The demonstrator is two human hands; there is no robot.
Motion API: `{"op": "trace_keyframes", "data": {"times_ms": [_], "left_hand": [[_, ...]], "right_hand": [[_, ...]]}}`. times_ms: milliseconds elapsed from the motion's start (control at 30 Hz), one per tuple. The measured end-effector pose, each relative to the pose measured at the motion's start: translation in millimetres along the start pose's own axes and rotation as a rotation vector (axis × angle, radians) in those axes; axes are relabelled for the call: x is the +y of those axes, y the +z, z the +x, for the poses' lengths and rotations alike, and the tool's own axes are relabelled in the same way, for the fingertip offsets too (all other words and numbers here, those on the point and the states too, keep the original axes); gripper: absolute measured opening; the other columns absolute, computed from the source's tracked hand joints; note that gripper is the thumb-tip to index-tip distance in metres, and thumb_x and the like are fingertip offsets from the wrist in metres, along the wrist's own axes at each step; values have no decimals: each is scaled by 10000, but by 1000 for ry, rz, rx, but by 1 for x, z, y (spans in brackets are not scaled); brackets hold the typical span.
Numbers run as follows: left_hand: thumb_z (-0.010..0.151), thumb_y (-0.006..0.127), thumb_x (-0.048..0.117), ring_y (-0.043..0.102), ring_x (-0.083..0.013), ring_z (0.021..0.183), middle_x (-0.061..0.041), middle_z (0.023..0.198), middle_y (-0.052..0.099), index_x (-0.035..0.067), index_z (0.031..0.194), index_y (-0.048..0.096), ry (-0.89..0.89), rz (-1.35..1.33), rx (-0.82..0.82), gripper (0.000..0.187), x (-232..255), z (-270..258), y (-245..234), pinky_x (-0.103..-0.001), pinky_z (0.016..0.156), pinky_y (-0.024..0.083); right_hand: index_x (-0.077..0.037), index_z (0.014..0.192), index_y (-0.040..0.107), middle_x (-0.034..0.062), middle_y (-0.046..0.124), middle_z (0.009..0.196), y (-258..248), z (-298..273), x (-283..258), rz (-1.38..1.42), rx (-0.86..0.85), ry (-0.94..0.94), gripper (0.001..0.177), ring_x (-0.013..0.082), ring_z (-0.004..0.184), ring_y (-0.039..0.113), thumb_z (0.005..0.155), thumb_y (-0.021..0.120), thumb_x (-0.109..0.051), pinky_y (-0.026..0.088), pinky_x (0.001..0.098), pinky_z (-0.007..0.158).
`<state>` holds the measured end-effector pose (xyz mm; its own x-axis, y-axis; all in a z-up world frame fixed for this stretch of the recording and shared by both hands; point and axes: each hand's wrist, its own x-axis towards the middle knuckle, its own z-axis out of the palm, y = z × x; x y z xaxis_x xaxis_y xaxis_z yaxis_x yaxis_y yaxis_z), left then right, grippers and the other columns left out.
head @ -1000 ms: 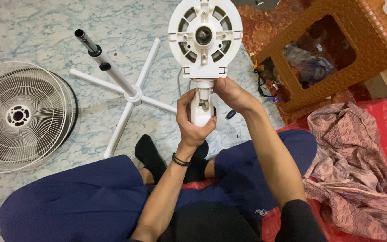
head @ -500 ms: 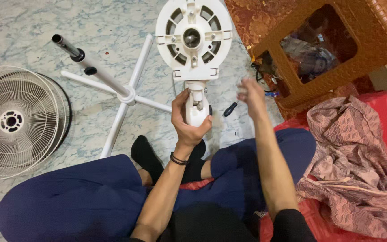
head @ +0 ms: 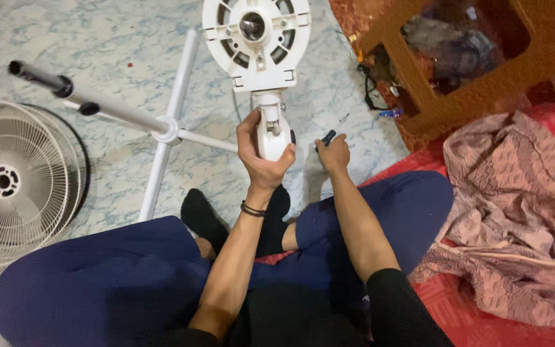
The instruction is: The person attaches the motor housing to the fan stand and secures it with a screwdriver. They then route the power cord through the stand and tighten a second screw to complete the assembly.
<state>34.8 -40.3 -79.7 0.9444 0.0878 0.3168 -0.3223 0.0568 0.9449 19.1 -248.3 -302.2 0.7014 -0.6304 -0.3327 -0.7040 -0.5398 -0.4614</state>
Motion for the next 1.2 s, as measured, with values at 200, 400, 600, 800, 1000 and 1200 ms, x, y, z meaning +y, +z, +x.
{"op": "trace_keyframes", "data": {"times_ms": [200,400,600,800,1000,1200], "left_hand": [[762,809,138,577,-273,1297,-175,1379,552,-51,1472,428,-57,0,-57,828,-26,0,22,-400,1155,468],[764,791,97,578,-279,1300,-189,1388,551,-48,1478,428,-116,-26,-99,814,-52,-7,49,-405,1160,461],[782,815,99,578,-284,1325,-202,1402,560,-36,1465,418,-148,9,-157,802,-73,-10,66,-404,1183,445],[771,806,84,596,-277,1282,-198,1378,572,-39,1466,419,-212,40,-192,805,-91,-8,81,-397,1145,477],[776,790,68,588,-274,1285,-195,1375,572,-38,1450,413,-261,-14,-221,780,-100,-6,94,-394,1134,469],[771,775,72,600,-268,1241,-199,1345,582,-41,1450,425,-332,-21,-211,773,-96,-3,97,-392,1100,492]], "right_hand": [[55,1117,529,284,709,1012,10,5,8,102,3,80,687,454,969,694,792,818,-477,543,514,850],[22,1054,559,254,712,955,18,1,15,206,60,47,623,434,912,695,767,826,-462,538,503,793],[17,1057,560,252,715,948,15,7,7,210,-5,109,669,424,905,698,748,839,-507,542,490,793],[33,1055,589,239,722,921,22,12,11,211,-43,150,672,427,883,712,730,833,-501,553,493,791],[-9,955,696,225,749,884,25,24,17,287,-16,209,444,418,880,728,744,766,-394,562,475,819],[-41,1039,703,126,703,780,-19,23,13,695,75,249,257,310,692,656,894,686,-253,514,424,640]]}}
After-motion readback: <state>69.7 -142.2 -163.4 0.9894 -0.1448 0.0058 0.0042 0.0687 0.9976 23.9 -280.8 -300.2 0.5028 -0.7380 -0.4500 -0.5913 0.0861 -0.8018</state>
